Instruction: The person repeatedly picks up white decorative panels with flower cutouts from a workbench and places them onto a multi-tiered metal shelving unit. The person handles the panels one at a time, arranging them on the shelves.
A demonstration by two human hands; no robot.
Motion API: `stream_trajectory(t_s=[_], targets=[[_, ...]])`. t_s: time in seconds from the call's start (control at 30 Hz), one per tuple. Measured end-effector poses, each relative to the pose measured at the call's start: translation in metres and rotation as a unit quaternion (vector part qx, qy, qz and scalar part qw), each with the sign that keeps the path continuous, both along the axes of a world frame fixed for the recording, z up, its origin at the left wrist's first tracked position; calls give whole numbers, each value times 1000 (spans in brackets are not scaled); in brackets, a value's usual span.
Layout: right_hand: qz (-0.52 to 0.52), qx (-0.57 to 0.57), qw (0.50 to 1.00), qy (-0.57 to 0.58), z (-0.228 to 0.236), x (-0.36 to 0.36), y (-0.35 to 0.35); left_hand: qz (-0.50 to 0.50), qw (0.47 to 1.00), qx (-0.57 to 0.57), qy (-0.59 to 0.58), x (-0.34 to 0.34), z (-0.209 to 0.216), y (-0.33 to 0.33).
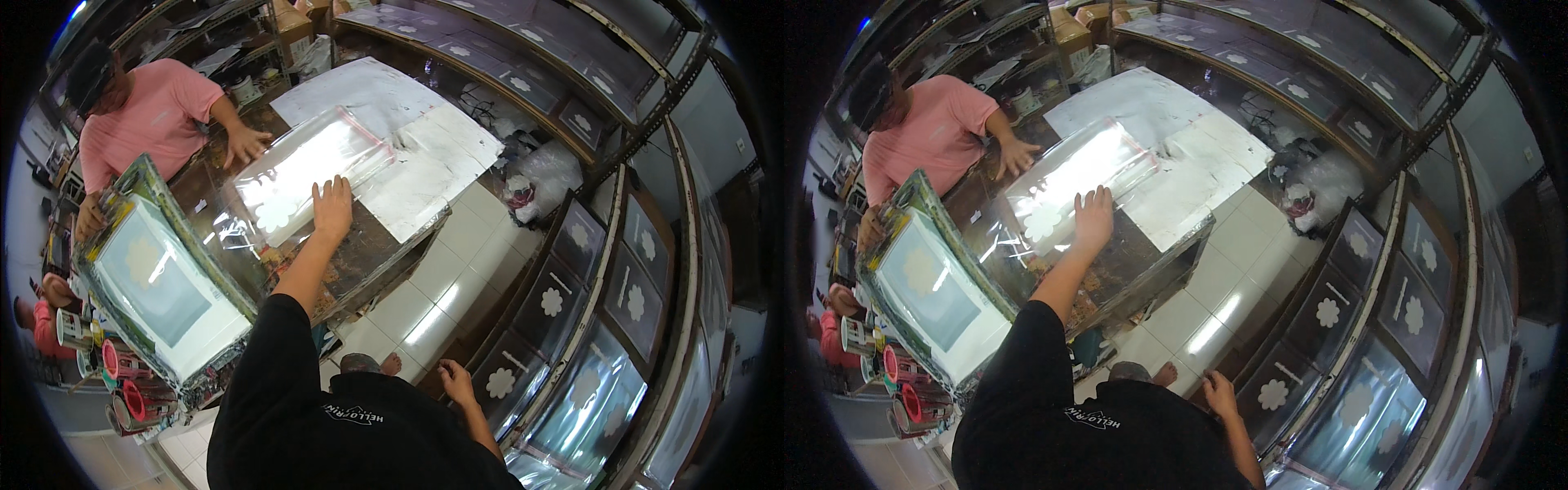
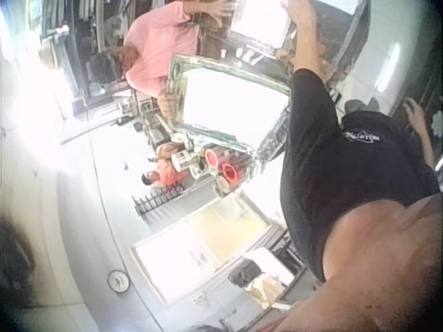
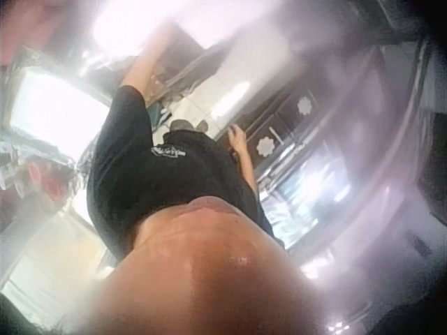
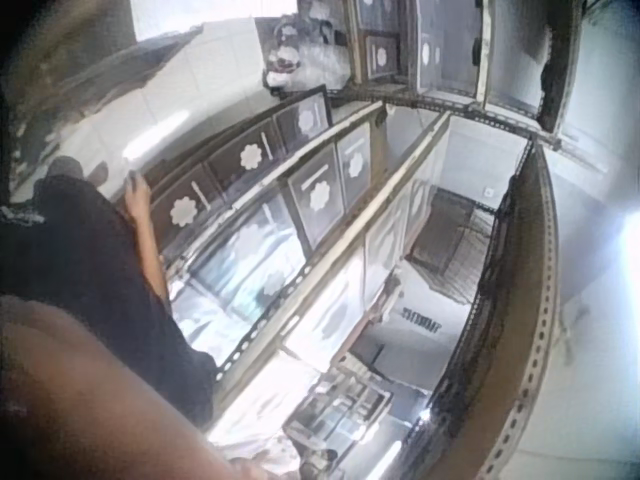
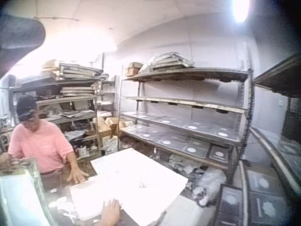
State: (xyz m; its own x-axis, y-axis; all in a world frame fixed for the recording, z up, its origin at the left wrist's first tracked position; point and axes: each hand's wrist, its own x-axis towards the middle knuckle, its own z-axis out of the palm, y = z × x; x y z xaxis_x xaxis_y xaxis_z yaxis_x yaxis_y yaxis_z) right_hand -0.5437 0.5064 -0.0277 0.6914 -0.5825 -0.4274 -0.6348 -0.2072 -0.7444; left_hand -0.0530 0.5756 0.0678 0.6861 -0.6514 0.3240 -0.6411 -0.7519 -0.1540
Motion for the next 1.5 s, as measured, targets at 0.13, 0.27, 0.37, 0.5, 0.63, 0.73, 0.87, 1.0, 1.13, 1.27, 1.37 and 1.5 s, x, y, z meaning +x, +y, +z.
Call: stream_trajectory(t_s=[0.13, 0.27, 0.37, 0.5, 0.63, 0.73, 0.87, 1.0, 1.13, 1.27, 1.37, 1.5], targets=[[-23, -17, 1000, -7, -5, -8, 4, -42, 994, -97, 20, 4, 4, -2], [-86, 108, 981, -137, 3, 6, 6, -166, 982, -88, -28, -55, 33, -6], [-152, 313, 897, -272, 58, 39, -6, -273, 954, -120, 2, -124, 58, -3], [-125, 421, 762, -475, 146, 71, -14, -409, 902, -125, 64, -207, 76, 11], [-147, 345, 827, -419, 175, 69, -2, -512, 847, -94, 104, -271, 72, 46], [-241, 246, 870, -354, 162, 45, 32, -575, 807, -60, 123, -308, 59, 78], [-309, 146, 871, -353, 137, -12, 107, -653, 744, -35, 138, -345, 37, 140], [-336, 2, 891, -305, 144, -72, 190, -719, 659, -27, 218, -370, 41, 214], [-408, -83, 875, -246, 171, -137, 260, -739, 607, -85, 280, -385, 32, 278], [-528, -109, 813, -218, 206, -238, 331, -722, 602, -72, 333, -395, 17, 310], [-561, -98, 799, -191, 223, -347, 392, -683, 631, -5, 368, -395, -15, 330], [-615, -176, 737, -218, 201, -488, 500, -602, 671, 106, 421, -382, -93, 373]])
